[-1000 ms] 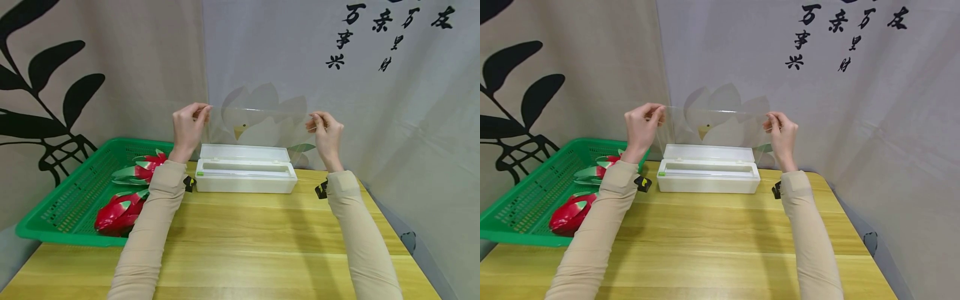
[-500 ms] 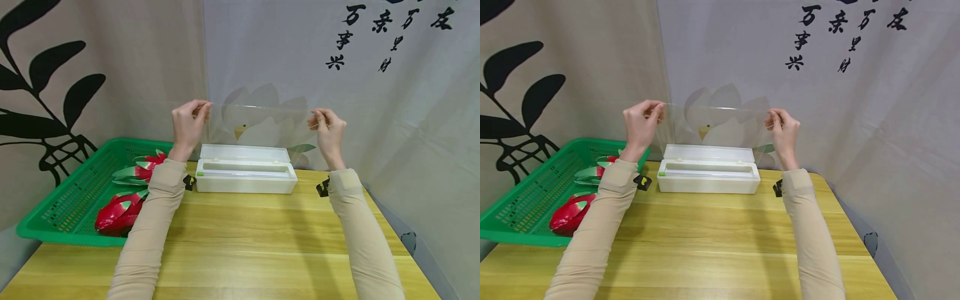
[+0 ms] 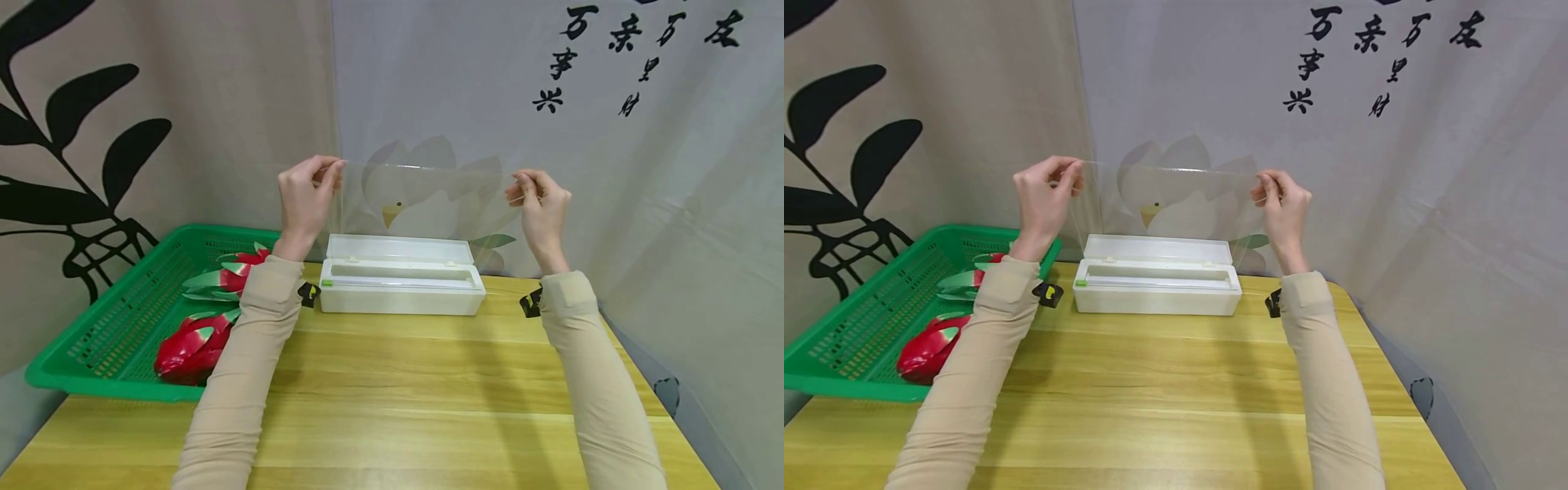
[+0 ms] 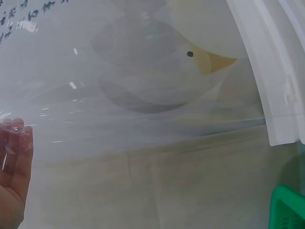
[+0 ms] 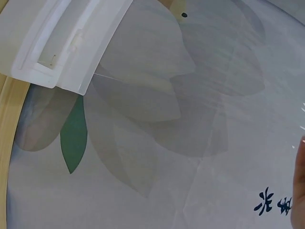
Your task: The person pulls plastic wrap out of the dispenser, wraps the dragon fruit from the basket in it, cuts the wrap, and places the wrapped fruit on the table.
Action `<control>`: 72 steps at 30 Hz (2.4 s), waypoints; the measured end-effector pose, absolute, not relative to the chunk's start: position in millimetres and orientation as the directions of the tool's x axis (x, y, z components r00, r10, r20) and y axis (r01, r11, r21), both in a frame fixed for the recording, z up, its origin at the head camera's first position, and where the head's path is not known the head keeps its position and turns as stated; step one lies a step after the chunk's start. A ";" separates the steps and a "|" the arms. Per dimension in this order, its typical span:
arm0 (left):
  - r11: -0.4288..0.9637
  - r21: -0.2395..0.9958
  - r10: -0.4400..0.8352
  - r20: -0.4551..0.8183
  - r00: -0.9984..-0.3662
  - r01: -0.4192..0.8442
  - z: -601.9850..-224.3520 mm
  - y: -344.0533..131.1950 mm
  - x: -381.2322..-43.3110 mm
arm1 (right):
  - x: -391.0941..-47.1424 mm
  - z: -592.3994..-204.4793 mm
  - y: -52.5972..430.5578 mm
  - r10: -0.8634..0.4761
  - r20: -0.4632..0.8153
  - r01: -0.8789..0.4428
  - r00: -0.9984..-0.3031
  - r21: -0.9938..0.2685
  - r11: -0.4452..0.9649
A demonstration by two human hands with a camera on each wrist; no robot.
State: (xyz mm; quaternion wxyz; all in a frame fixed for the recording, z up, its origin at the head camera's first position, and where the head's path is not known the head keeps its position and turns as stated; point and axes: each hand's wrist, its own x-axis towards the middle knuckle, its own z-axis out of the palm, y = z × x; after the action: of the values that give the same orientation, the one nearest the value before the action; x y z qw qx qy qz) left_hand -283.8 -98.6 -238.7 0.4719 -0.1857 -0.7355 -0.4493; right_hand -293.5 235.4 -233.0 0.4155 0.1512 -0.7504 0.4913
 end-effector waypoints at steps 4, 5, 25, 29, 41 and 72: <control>0.534 0.483 -0.154 0.863 -0.482 0.694 -235.6 -98.6 -282.5 | -292.5 -229.8 235.0 0.178 0.780 -0.638 -0.600 -0.601 0.481; 0.533 0.483 -0.154 0.863 -0.481 0.695 -234.6 -98.6 -282.3 | -292.5 -229.1 235.0 0.177 0.782 -0.640 -0.598 -0.599 0.482; 0.514 0.466 -0.164 0.877 -0.451 0.720 -221.8 -98.3 -279.1 | -291.3 -219.2 235.5 0.183 0.813 -0.675 -0.553 -0.565 0.475; 0.514 0.467 -0.167 0.877 -0.450 0.719 -218.4 -98.0 -277.7 | -290.7 -216.4 235.6 0.198 0.802 -0.659 -0.564 -0.582 0.477; 0.511 0.477 -0.178 0.873 -0.455 0.715 -211.1 -98.4 -276.0 | -287.0 -206.5 234.9 0.217 0.791 -0.661 -0.573 -0.602 0.449; 0.519 0.461 -0.099 0.869 -0.485 0.720 -192.6 -103.5 -246.6 | -258.8 -190.5 241.6 0.171 0.799 -0.716 -0.577 -0.595 0.364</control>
State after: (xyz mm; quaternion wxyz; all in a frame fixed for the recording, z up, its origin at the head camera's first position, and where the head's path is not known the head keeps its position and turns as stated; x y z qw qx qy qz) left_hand -246.6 -103.5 -192.6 0.4618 -0.2101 -0.7390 -0.4433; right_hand -258.8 241.6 -190.5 0.4180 0.1915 -0.7123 0.5304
